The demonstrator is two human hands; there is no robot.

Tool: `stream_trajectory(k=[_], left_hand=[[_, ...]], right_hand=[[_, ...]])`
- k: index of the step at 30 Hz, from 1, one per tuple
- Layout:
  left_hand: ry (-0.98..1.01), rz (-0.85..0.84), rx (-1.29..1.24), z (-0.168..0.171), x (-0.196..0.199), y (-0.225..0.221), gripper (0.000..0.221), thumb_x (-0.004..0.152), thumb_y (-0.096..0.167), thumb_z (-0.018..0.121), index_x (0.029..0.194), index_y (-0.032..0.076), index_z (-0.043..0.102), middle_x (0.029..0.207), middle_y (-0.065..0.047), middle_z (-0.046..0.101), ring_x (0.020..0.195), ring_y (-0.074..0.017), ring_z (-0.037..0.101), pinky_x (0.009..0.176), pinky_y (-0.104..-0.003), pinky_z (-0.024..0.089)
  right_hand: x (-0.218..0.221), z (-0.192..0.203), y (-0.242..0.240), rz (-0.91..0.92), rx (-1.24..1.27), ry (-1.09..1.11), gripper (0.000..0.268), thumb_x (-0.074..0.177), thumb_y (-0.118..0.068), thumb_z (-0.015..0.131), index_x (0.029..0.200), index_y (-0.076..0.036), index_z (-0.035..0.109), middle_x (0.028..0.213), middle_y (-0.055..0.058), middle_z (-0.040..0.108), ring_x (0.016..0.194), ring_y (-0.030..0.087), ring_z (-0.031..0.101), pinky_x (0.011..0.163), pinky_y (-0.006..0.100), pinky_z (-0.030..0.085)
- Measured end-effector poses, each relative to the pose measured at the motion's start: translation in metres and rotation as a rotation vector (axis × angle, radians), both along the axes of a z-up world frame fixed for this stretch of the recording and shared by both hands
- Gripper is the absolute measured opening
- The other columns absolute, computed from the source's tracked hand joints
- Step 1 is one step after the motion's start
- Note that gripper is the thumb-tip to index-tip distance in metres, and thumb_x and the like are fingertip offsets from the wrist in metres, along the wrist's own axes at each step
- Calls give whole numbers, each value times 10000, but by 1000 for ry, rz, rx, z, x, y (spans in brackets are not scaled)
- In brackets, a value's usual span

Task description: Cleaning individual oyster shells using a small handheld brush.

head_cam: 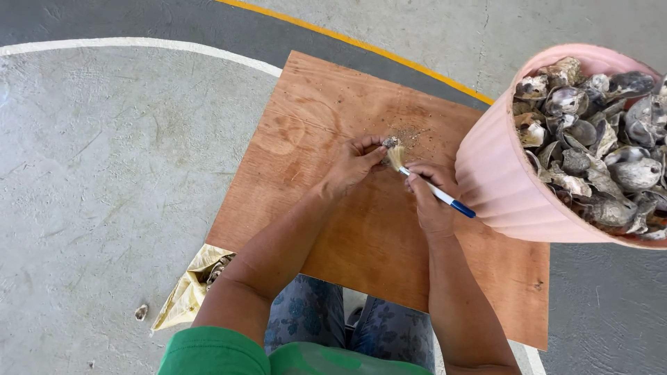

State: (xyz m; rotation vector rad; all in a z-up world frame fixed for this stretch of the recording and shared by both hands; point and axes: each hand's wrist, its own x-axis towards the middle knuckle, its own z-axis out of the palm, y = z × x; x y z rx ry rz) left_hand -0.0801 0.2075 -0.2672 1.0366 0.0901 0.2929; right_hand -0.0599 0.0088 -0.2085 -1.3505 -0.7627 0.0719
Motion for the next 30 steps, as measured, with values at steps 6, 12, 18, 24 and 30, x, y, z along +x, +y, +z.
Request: stream_trajectory(k=[6,12,18,24,30], left_hand=[[-57,41,35,-2,1,7,215,1048,49,633,1249,15,699,1122,-77,744,983,-146,702,885,-293,620],[111,-7,84,13,-7,1,240,996,55,650,1233,41,686,1117,-76,740,983,-153,717,907,-326,646],[11,8,3,-3,-2,5,212,1009,54,649,1209,15,706,1101,-88,752,966,-162,718,886,-322,641],[24,21,19,10,-6,4,202,998,52,643,1194,37,691,1082,-78,750,966,-162,728,870,-314,650],[64,-2,4,21,-13,3,212,997,42,624,1194,36,701,1084,-86,755,976,-164,742,902,-316,672]], right_hand=[[-7,12,-4,112,-41,-86,123,945,63,619,1043,42,692,1049,156,722,800,144,678,690,258,588],[17,-3,-9,-18,124,-69,116,987,42,618,1081,31,685,1049,133,721,826,144,695,708,255,595],[5,0,-6,171,-200,-172,84,947,89,661,1021,61,691,1027,138,699,845,147,634,738,263,536],[4,12,-11,-34,114,2,110,990,73,612,1071,53,685,1094,120,708,872,132,667,767,250,570],[-5,19,-4,-90,-149,-109,140,899,45,657,1024,30,718,1050,119,728,800,123,688,692,243,590]])
